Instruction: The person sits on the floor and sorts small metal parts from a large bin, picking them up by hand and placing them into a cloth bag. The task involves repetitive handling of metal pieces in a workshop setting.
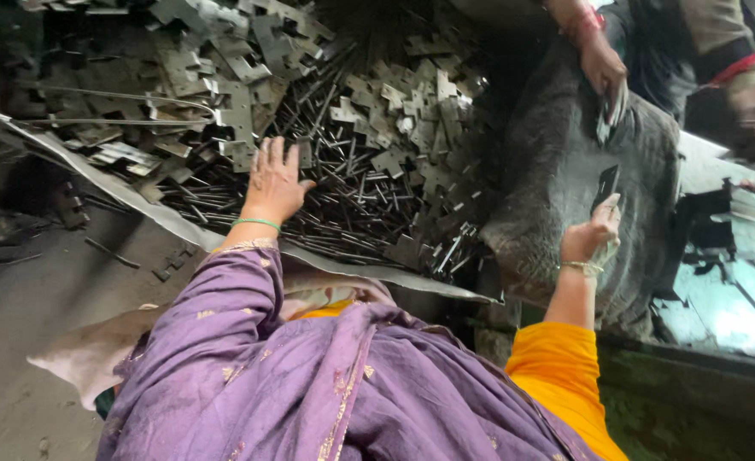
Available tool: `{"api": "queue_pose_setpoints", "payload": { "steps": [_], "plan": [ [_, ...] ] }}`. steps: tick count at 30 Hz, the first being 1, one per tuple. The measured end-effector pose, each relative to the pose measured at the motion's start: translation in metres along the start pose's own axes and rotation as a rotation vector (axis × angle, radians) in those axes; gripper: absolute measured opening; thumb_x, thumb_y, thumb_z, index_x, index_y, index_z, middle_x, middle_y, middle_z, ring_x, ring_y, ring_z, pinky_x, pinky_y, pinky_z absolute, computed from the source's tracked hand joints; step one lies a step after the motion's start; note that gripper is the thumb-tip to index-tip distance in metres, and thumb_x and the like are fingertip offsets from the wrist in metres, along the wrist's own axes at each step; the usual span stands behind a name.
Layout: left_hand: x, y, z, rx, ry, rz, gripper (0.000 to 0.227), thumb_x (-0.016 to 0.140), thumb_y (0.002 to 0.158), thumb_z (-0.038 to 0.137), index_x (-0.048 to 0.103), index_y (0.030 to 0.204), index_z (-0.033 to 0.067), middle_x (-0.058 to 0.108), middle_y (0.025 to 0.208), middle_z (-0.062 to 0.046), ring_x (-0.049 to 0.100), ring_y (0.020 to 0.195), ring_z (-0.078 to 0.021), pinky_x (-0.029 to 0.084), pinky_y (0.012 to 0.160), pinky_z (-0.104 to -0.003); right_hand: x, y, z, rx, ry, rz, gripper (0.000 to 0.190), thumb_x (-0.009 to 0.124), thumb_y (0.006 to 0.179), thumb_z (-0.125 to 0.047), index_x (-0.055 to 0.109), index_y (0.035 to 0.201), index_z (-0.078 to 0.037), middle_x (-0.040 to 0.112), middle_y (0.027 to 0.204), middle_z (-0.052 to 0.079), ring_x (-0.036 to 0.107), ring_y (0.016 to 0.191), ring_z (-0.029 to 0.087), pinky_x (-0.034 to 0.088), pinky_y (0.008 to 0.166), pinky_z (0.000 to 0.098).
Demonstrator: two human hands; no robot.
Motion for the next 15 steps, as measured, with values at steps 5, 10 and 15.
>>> {"api": "queue_pose_setpoints", "payload": {
  "steps": [5, 10, 15],
  "plan": [
    [-0.006, -0.003, 0.013, 0.037, 0.222, 0.05, 0.034, 0.077, 0.087, 0.028, 0.068, 0.114, 0.009, 0.056, 0.14, -0.01, 0.046, 0.132, -0.0312, 0.04, 0.104, -0.047, 0.006, -0.009, -0.027, -0.026, -0.072, -0.166, 0.058, 0.054, 0.08, 0.007, 0.057, 0.138, 0.01, 0.064, 0.124, 0.031, 0.067, 0.101, 0.045, 0.058, 0.086, 0.047],
    [-0.019, -0.011, 0.04, 0.123, 0.178, 0.03, 0.014, 0.068, 0.101, 0.023, 0.073, 0.095, 0.0113, 0.066, 0.11, -0.007, 0.064, 0.105, -0.029, 0.052, 0.087, -0.041, 0.041, -0.008, -0.173, -0.281, 0.404, -0.301, 0.038, 0.07, 0.09, -0.009, 0.066, 0.126, 0.003, 0.067, 0.125, 0.025, 0.064, 0.117, 0.042, 0.052, 0.103, 0.0462],
    [-0.058, -0.024, 0.05, 0.083, -0.49, 0.043, 0.014, 0.065, 0.097, 0.015, 0.074, 0.101, 0.0053, 0.071, 0.103, -0.008, 0.073, 0.089, -0.0311, 0.058, 0.076, -0.04, 0.169, -0.018, -0.228, -0.155, 0.146, -0.786, 0.058, 0.076, 0.087, -0.044, 0.065, 0.125, -0.002, 0.053, 0.138, 0.026, 0.049, 0.129, 0.046, 0.043, 0.107, 0.0497]
  ]
}}
Point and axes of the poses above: each hand's wrist, its own y-axis towards the middle knuckle, its own x-axis out of the palm, z = x × y, the point moved 10 cm from there along y, towards the middle knuckle
